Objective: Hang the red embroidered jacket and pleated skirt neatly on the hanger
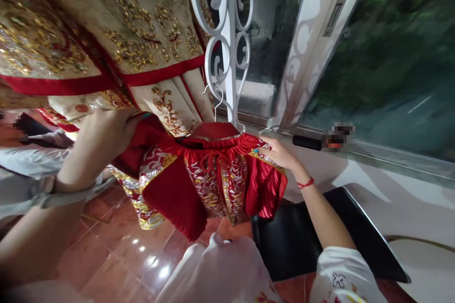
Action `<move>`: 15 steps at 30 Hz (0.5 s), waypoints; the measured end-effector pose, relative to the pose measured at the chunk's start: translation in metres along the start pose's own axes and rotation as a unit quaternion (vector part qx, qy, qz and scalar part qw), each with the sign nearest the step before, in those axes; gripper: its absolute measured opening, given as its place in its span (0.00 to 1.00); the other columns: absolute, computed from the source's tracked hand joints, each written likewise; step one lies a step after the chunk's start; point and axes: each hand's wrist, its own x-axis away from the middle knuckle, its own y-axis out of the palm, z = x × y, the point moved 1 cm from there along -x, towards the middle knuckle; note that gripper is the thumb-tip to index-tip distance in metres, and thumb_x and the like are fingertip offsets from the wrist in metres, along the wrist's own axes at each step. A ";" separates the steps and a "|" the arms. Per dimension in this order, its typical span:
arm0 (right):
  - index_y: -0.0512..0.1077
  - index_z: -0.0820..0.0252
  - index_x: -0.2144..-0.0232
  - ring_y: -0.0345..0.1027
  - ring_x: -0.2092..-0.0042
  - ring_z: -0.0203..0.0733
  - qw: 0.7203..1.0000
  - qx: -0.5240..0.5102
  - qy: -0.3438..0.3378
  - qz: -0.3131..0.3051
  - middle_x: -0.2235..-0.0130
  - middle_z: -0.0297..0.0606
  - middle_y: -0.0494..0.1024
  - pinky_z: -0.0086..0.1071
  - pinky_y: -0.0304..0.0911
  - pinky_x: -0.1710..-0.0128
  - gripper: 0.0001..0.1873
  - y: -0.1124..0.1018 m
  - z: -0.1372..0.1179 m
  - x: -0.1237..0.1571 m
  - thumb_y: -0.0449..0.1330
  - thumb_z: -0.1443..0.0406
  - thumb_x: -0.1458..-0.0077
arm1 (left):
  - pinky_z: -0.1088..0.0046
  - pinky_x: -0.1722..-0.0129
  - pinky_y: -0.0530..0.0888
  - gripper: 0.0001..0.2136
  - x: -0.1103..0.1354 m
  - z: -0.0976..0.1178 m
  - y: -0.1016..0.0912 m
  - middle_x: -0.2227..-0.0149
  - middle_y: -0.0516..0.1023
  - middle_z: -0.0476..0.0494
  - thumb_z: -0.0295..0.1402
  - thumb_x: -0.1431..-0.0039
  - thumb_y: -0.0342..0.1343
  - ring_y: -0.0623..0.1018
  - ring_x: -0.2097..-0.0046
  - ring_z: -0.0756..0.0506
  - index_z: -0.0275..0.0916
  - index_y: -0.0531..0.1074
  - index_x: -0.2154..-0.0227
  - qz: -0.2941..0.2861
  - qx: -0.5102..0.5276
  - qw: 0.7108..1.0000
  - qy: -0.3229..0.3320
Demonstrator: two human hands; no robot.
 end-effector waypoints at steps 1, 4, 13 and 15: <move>0.76 0.60 0.48 0.75 0.49 0.55 0.999 0.022 0.006 0.027 0.51 0.46 0.82 0.45 0.71 0.49 0.27 0.006 -0.001 0.003 0.57 0.47 0.38 | 0.56 0.59 0.76 0.20 0.003 0.014 -0.003 0.67 0.79 0.34 0.35 0.30 0.42 0.81 0.60 0.36 0.28 0.77 0.54 -0.006 -0.007 1.000 0.011; 0.76 0.59 0.48 0.76 0.53 0.55 0.989 0.104 0.027 0.098 0.54 0.48 0.83 0.44 0.70 0.52 0.21 0.020 -0.005 0.012 0.57 0.54 0.37 | 0.58 0.66 0.77 0.20 0.026 0.050 0.003 0.63 0.80 0.30 0.28 0.32 0.39 0.82 0.64 0.36 0.29 0.74 0.51 -0.063 -0.020 0.997 0.044; 0.75 0.57 0.46 0.78 0.60 0.52 0.972 0.195 0.026 0.126 0.57 0.46 0.84 0.40 0.68 0.58 0.20 0.014 0.000 0.006 0.56 0.58 0.36 | 0.62 0.62 0.79 0.19 0.068 0.081 0.071 0.37 0.65 0.24 0.36 0.33 0.43 0.74 0.41 0.28 0.34 0.70 0.46 -0.042 0.191 0.974 0.115; 0.76 0.58 0.46 0.78 0.60 0.52 0.973 0.200 0.026 0.117 0.56 0.46 0.84 0.39 0.68 0.58 0.20 0.012 0.002 0.003 0.56 0.58 0.36 | 0.60 0.58 0.78 0.20 0.046 0.067 0.077 0.40 0.69 0.27 0.39 0.32 0.43 0.78 0.48 0.34 0.36 0.70 0.45 -0.034 0.234 0.966 0.107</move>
